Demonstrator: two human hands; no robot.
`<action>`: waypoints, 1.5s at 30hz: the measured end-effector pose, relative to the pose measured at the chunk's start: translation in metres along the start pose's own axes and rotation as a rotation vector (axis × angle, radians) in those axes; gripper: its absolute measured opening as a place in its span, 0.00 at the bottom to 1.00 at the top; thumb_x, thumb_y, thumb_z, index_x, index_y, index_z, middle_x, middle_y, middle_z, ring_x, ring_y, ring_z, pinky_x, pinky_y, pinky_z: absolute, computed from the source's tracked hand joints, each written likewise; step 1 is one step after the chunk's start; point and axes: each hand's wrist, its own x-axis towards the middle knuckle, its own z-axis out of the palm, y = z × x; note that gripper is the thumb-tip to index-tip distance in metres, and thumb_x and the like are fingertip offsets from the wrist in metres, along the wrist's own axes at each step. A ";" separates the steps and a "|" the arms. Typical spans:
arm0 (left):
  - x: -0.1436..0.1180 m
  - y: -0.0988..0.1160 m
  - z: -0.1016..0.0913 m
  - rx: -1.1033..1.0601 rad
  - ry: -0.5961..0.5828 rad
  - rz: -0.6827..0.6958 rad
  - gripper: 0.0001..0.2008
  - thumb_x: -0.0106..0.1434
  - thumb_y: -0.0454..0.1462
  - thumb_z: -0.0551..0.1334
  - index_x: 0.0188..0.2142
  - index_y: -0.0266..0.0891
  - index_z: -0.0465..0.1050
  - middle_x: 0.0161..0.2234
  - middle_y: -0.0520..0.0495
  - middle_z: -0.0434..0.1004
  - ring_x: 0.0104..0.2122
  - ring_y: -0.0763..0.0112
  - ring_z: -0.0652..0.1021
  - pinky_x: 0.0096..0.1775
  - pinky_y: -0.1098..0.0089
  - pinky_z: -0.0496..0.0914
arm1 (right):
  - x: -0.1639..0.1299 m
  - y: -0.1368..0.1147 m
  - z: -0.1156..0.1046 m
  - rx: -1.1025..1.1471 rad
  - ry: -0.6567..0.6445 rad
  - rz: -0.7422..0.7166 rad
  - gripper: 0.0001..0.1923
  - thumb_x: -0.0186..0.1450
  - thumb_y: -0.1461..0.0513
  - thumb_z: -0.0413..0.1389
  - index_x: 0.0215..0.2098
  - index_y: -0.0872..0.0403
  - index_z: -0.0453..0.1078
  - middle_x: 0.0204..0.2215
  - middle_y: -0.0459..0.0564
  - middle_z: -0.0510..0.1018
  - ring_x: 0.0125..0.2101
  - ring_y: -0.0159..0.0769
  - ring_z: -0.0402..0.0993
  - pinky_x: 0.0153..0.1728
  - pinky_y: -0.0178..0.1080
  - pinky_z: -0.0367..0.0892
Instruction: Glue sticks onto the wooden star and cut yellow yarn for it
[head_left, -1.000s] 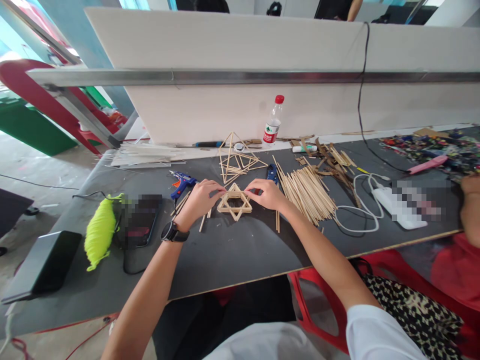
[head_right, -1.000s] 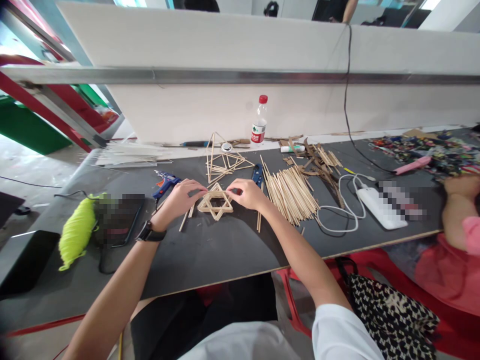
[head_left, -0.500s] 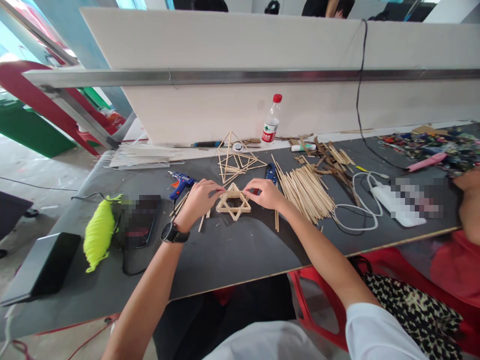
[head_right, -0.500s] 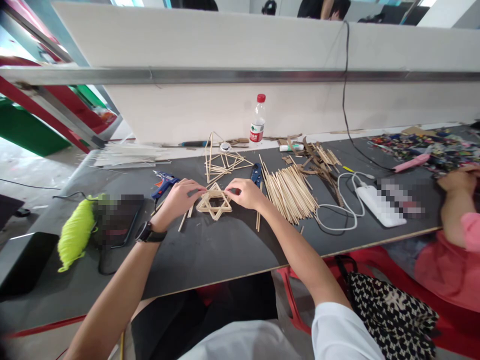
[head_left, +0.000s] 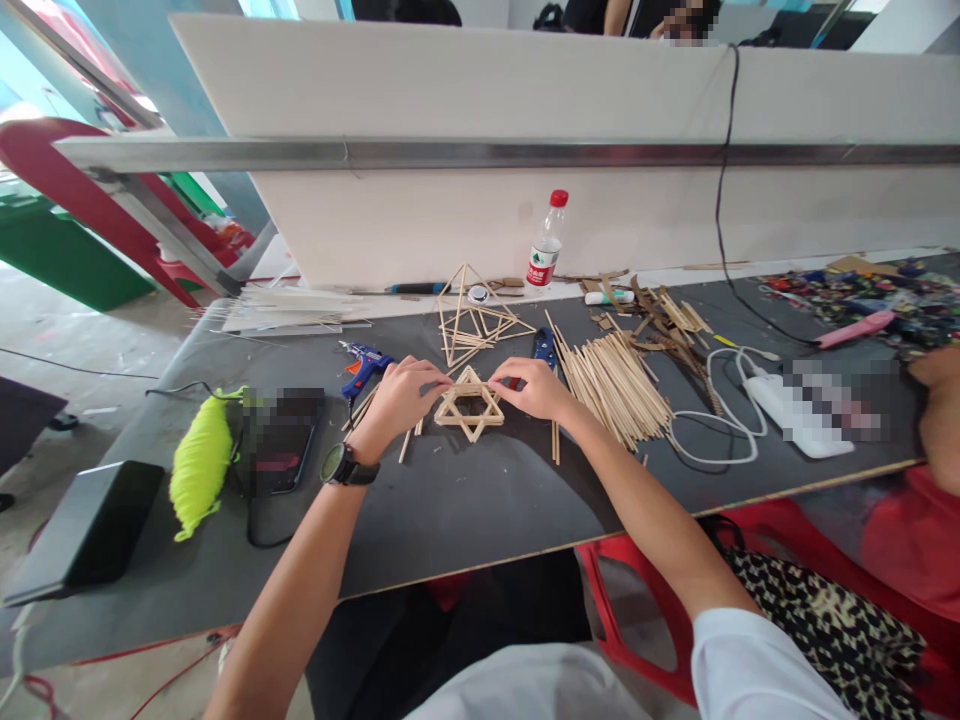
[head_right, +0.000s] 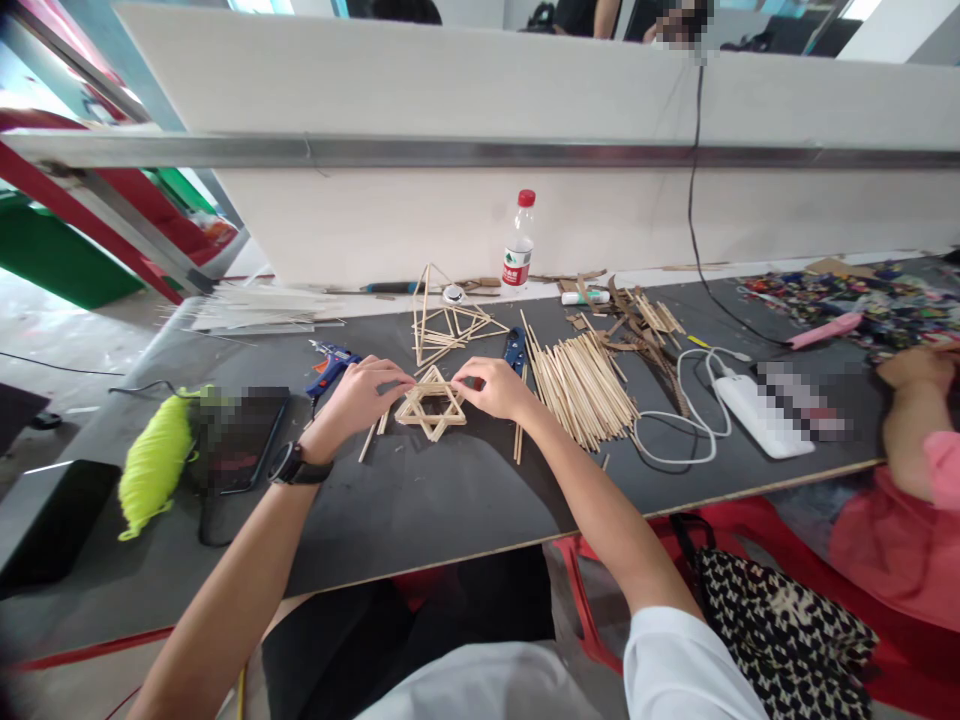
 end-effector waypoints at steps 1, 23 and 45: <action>0.000 0.000 0.000 0.002 0.000 0.001 0.12 0.72 0.41 0.60 0.40 0.46 0.84 0.43 0.47 0.85 0.44 0.59 0.76 0.48 0.59 0.67 | 0.000 0.000 0.000 -0.001 -0.004 -0.003 0.07 0.69 0.61 0.60 0.37 0.52 0.81 0.37 0.51 0.84 0.33 0.35 0.79 0.34 0.37 0.72; -0.004 -0.006 -0.024 0.001 0.134 -0.073 0.12 0.71 0.41 0.61 0.43 0.47 0.85 0.43 0.45 0.85 0.44 0.56 0.77 0.50 0.56 0.68 | 0.001 0.000 -0.011 0.038 0.051 0.061 0.11 0.71 0.57 0.59 0.37 0.53 0.82 0.37 0.52 0.85 0.29 0.33 0.77 0.32 0.37 0.71; -0.070 0.029 -0.003 0.418 -0.267 -0.613 0.16 0.70 0.38 0.53 0.39 0.35 0.80 0.43 0.34 0.84 0.47 0.51 0.83 0.46 0.60 0.73 | 0.002 0.001 -0.027 0.088 -0.300 0.278 0.11 0.66 0.56 0.61 0.40 0.53 0.81 0.33 0.49 0.85 0.27 0.33 0.75 0.32 0.35 0.67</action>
